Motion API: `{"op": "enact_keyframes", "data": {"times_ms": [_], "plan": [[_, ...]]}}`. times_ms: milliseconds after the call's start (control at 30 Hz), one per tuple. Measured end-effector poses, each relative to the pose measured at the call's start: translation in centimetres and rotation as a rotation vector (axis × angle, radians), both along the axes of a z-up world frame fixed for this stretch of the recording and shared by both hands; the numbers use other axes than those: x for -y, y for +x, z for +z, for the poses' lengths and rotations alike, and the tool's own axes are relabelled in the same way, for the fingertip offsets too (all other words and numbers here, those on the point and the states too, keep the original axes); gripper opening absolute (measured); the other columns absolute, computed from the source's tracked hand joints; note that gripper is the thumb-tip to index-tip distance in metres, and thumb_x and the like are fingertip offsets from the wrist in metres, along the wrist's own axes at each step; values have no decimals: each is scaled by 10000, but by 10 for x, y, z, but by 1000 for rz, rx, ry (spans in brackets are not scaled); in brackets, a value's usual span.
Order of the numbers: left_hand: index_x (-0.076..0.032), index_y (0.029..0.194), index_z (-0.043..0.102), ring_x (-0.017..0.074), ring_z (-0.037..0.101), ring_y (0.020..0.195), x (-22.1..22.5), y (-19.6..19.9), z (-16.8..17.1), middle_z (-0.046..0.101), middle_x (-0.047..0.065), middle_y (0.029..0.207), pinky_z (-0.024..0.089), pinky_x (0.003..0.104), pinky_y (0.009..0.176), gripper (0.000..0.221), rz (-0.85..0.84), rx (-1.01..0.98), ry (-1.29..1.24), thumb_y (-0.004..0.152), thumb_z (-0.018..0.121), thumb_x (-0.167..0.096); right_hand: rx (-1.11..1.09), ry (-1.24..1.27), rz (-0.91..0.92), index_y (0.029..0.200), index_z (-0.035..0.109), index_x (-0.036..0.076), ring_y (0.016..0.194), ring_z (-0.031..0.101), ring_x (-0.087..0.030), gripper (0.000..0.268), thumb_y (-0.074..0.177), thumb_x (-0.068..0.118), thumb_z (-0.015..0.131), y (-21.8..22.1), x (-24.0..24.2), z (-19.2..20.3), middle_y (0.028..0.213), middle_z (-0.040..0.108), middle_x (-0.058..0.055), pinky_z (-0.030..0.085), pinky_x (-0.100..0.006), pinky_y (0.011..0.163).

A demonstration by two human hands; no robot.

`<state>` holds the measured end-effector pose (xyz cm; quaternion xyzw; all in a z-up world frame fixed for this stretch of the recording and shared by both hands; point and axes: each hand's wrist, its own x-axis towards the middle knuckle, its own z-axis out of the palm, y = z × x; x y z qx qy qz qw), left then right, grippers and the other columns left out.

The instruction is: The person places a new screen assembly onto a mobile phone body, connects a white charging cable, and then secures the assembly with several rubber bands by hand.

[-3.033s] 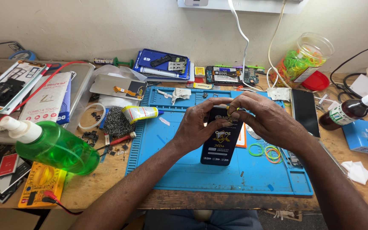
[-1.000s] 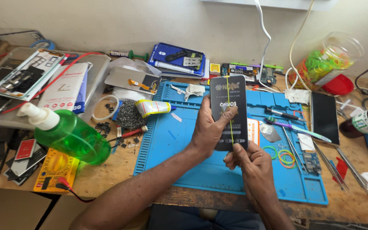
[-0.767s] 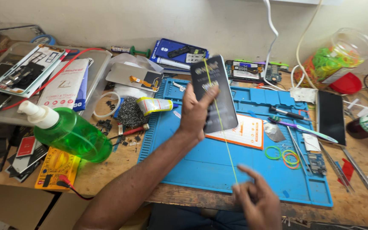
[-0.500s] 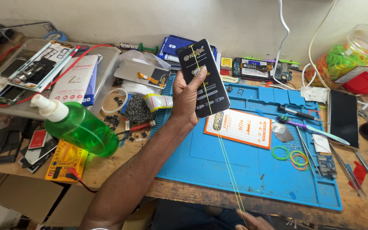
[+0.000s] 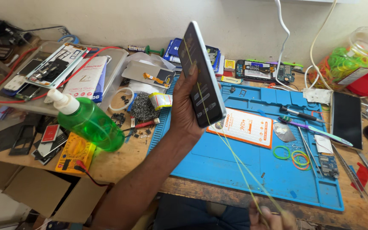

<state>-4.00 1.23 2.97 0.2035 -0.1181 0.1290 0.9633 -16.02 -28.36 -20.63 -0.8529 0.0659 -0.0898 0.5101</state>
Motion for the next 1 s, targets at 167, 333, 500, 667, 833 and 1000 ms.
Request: {"op": "enact_keyframes", "data": {"times_ms": [167, 333, 500, 667, 833, 1000], "plan": [[-39, 1291, 543, 133, 721, 833, 20, -25, -12, 681, 74, 1017, 641, 287, 719, 307, -36, 115, -44, 1109, 693, -234, -9, 1688, 136, 1584, 175, -92, 1132, 631, -172, 1039, 998, 664, 584, -5, -17, 85, 1206, 611, -106, 436, -444, 1050], [-61, 1444, 449, 98, 706, 952, 34, -42, -17, 671, 56, 1148, 627, 290, 811, 482, 58, 229, 218, 1050, 717, -140, -336, 2063, 753, 1600, 124, -142, 829, 600, -252, 1196, 914, 672, 669, -14, -62, 175, 847, 520, -101, 516, -480, 999], [-42, 1412, 446, 89, 705, 990, 34, -47, -15, 683, 62, 1154, 625, 258, 871, 463, 111, 229, 307, 1048, 723, -113, -262, 1759, 650, 1409, 374, -218, 803, 632, -271, 1112, 884, 714, 678, -8, -73, 169, 742, 579, -133, 546, -484, 946], [-49, 1370, 482, 107, 716, 937, 39, -48, -2, 688, 55, 1117, 638, 280, 802, 401, 74, 108, 160, 1041, 703, -106, -152, 775, 712, 1184, 696, -151, 790, 697, -291, 699, 921, 496, 722, -12, -67, 115, 702, 676, -139, 587, -455, 842], [-65, 1326, 510, 123, 725, 838, 35, -51, 3, 679, 39, 1009, 652, 306, 738, 343, -34, 60, 67, 1049, 694, -147, -203, 1134, 740, 805, 569, 33, 852, 658, -301, 419, 982, 388, 703, -16, -57, 95, 785, 665, -172, 446, -443, 787], [-44, 1334, 510, 140, 722, 826, 39, -47, -10, 670, 62, 976, 654, 312, 746, 369, -81, 66, 2, 1054, 697, -195, -105, 1821, 411, 980, 561, 16, 788, 625, -228, 530, 996, 531, 686, -37, -51, 132, 622, 491, -18, 254, -540, 1229]]}}
